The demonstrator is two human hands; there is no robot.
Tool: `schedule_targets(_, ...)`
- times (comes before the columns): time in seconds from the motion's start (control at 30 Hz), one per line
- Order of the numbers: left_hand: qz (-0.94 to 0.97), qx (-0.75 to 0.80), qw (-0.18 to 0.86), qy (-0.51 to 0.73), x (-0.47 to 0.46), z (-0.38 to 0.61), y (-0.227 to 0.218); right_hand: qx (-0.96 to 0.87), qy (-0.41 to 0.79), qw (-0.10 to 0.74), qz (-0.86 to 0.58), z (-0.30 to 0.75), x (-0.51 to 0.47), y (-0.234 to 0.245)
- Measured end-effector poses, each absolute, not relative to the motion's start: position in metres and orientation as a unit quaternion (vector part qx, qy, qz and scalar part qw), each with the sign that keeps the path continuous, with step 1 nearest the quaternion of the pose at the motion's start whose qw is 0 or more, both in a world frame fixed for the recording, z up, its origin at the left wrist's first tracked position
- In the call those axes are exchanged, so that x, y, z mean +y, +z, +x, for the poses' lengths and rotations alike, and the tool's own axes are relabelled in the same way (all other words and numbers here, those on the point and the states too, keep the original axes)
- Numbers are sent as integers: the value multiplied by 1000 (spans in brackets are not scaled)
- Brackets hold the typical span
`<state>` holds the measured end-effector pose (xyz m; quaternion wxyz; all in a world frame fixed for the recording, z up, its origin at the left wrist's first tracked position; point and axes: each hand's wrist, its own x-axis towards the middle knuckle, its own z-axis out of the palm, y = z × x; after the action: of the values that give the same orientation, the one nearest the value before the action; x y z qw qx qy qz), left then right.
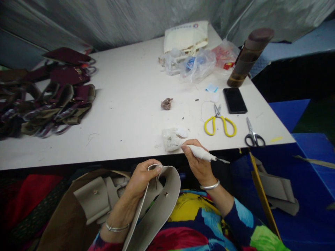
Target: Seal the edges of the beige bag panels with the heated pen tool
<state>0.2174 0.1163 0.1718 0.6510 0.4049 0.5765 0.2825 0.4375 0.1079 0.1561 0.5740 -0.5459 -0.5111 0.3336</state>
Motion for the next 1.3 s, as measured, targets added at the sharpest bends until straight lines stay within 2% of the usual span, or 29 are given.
schedule_targets(0.33,268,526,734,335,126,193,155,-571,318,545,-524,436,122,155)
schedule_targets(0.53,249,529,741,329,130,193,158,-611,283,514,-531,437,122,156)
schedule_targets(0.67,252,522,752,314,130,194,167,-596,273,537,-531,439,117,157)
schedule_targets(0.77,263,512,762,297,130,195,172,-550,336,562,-518,435,112,158)
schedule_targets(0.87,275,504,770,278,130,195,173,-520,474,540,-462,425,109,157)
schedule_targets(0.93,282,499,774,268,130,194,174,-514,519,522,-441,418,109,157)
schedule_targets(1.3,289,489,782,257,130,190,173,-534,522,501,-437,408,110,161)
